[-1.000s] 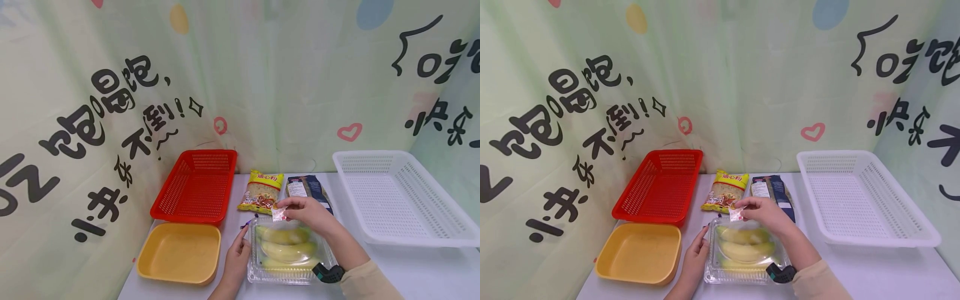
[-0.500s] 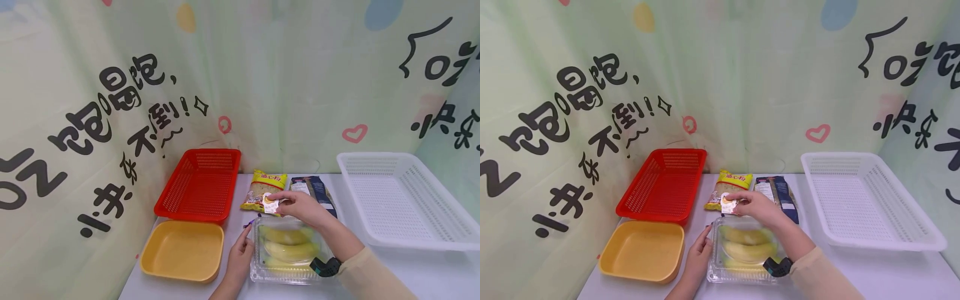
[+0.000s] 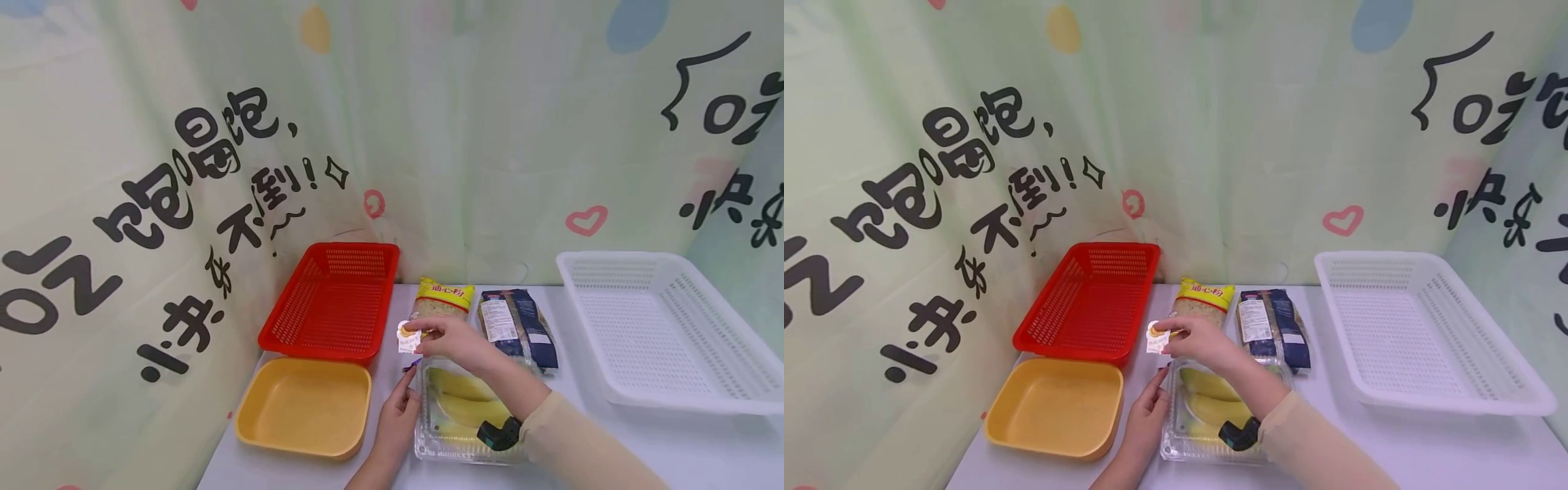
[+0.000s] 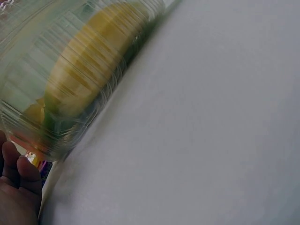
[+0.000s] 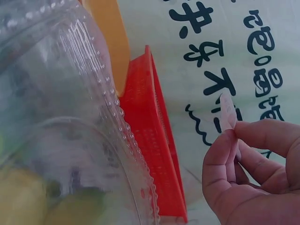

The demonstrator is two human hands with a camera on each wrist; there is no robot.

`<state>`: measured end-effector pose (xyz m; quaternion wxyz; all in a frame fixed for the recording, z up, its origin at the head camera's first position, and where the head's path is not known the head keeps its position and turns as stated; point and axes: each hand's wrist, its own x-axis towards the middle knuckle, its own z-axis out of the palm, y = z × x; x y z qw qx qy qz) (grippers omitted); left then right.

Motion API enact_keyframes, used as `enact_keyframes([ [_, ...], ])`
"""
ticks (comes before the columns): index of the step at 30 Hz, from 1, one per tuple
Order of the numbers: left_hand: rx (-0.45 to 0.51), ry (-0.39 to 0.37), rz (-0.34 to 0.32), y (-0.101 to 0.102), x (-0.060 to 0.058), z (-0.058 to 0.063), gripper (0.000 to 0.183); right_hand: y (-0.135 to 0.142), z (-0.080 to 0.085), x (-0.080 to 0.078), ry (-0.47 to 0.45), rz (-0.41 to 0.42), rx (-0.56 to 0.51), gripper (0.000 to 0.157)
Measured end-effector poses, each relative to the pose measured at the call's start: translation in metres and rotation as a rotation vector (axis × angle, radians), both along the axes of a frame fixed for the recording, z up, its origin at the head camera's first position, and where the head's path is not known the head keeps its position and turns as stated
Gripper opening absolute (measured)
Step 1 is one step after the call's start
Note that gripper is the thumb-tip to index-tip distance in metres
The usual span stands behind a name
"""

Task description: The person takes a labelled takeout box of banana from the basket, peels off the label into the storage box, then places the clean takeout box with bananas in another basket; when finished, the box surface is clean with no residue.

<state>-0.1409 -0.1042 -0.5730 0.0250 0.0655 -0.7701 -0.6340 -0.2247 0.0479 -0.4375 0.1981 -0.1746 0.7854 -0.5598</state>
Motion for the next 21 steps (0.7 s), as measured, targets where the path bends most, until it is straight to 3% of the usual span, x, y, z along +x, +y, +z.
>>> enact_keyframes([
  [7, 0.002, 0.013, -0.007, -0.001, -0.001, -0.002, 0.047, -0.023, 0.004, 0.006, -0.028, 0.010, 0.031, 0.036],
  [21, -0.023, 0.033, -0.009, -0.003, 0.000, 0.002, 0.041, -0.076, -0.013, 0.008, 0.004, 0.064, 0.025, 0.035],
])
